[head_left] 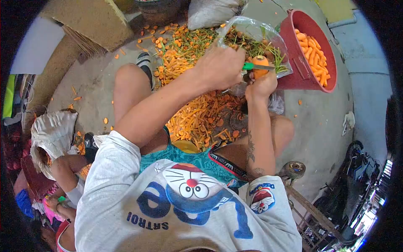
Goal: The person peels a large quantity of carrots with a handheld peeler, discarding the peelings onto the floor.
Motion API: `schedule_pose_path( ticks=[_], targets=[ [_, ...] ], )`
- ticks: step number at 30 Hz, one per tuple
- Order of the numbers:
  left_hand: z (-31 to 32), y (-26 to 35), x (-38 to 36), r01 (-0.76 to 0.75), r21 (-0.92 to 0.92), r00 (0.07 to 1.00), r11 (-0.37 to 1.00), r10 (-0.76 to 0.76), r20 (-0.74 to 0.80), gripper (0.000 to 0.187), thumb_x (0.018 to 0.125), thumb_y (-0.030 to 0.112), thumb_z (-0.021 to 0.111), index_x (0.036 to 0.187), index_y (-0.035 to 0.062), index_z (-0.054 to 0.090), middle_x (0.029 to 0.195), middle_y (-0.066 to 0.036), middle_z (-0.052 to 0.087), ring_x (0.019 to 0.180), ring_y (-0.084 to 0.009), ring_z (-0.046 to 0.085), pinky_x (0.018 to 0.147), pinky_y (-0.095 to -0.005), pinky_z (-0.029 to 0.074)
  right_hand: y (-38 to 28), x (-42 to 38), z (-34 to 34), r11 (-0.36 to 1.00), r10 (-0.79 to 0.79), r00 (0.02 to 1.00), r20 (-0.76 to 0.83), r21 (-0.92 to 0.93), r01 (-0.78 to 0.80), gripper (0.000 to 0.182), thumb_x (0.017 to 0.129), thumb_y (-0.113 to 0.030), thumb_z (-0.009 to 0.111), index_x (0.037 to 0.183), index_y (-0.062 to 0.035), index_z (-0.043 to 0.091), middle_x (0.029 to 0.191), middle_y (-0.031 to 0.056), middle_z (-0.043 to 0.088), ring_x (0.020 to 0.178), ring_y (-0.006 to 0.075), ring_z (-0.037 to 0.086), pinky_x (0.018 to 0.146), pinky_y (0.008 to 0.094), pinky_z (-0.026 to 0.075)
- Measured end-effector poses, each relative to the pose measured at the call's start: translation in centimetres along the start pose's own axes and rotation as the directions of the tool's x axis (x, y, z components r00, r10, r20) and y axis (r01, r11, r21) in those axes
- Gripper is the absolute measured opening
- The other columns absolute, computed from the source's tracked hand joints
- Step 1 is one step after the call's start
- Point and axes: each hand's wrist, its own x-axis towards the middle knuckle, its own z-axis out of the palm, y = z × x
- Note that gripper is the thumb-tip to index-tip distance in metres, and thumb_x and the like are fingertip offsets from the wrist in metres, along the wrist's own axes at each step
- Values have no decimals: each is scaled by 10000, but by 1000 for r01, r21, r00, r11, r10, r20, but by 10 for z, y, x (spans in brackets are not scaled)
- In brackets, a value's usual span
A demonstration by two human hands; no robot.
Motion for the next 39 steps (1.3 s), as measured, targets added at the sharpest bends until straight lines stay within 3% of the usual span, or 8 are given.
schedule_pose_path(
  ticks=[9, 13, 18, 20, 22, 25, 30, 39],
  targets=[
    [4, -62, 26, 262, 14, 940, 965, -259, 223, 331, 794, 203, 624, 912, -103, 667, 909, -342, 686, 883, -481, 695, 818, -545, 559, -33, 27, -25, 983, 55, 998, 17, 172, -57, 324, 1028, -396, 512, 1025, -87, 609, 843, 42, 627, 655, 161, 608, 506, 299, 455],
    [-22, -67, 9, 320, 95, 931, 943, -331, 153, 298, 785, 193, 620, 888, -74, 702, 921, -320, 702, 897, -466, 707, 826, -530, 570, -105, 83, -59, 797, -35, 988, 148, 601, -62, 443, 1026, -439, 489, 1166, -36, 607, 954, 96, 636, 743, 183, 572, 607, 304, 458],
    [-40, -72, 15, 277, 107, 954, 955, -287, 91, 316, 782, 202, 641, 942, -55, 729, 953, -303, 718, 914, -448, 719, 834, -531, 578, -68, 111, -31, 965, 170, 903, 395, -254, -71, 386, 987, -336, 587, 1199, -22, 664, 1035, 100, 705, 828, 189, 635, 682, 322, 506],
    [-42, -77, 16, 284, 127, 951, 951, -296, 92, 330, 775, 198, 654, 974, -56, 724, 953, -298, 718, 916, -446, 717, 843, -527, 576, -33, 118, -20, 672, 233, 855, 462, -713, 202, 308, 973, -264, 595, 1135, -29, 710, 1016, 121, 754, 899, 224, 708, 719, 365, 559],
    [-46, -77, 7, 283, 103, 954, 953, -291, 68, 307, 771, 181, 639, 950, -62, 695, 931, -314, 702, 912, -460, 704, 834, -529, 566, 13, 139, -37, 117, 160, 677, 718, -695, 710, 296, 937, -233, 577, 1047, -7, 735, 1026, 285, 717, 1000, 408, 713, 892, 457, 562],
    [-56, -78, -1, 286, 77, 956, 955, -289, 40, 280, 767, 160, 624, 924, -69, 663, 909, -329, 685, 905, -476, 690, 825, -533, 556, 33, 145, -51, -352, 421, 774, 473, -701, 620, 317, 925, -239, 554, 1006, -4, 751, 1031, 291, 712, 990, 444, 699, 911, 483, 555],
    [-66, -84, 4, 328, 143, 932, 934, -344, 112, 397, 840, 337, 693, 969, -37, 730, 985, -295, 713, 958, -431, 708, 859, -515, 567, 50, 176, -63, -443, 624, 704, 340, -588, 676, 379, 877, -305, 577, 967, 21, 748, 1066, 310, 693, 1050, 450, 675, 954, 510, 525],
    [-69, -77, -3, 286, 112, 955, 952, -292, 44, 267, 803, 147, 608, 965, -61, 650, 884, -316, 690, 873, -485, 691, 810, -565, 552, 88, 207, -67, -448, 718, 641, 272, -525, 724, 421, 877, -294, 543, 989, 56, 748, 1087, 317, 694, 1049, 454, 683, 955, 477, 538]
  ],
)
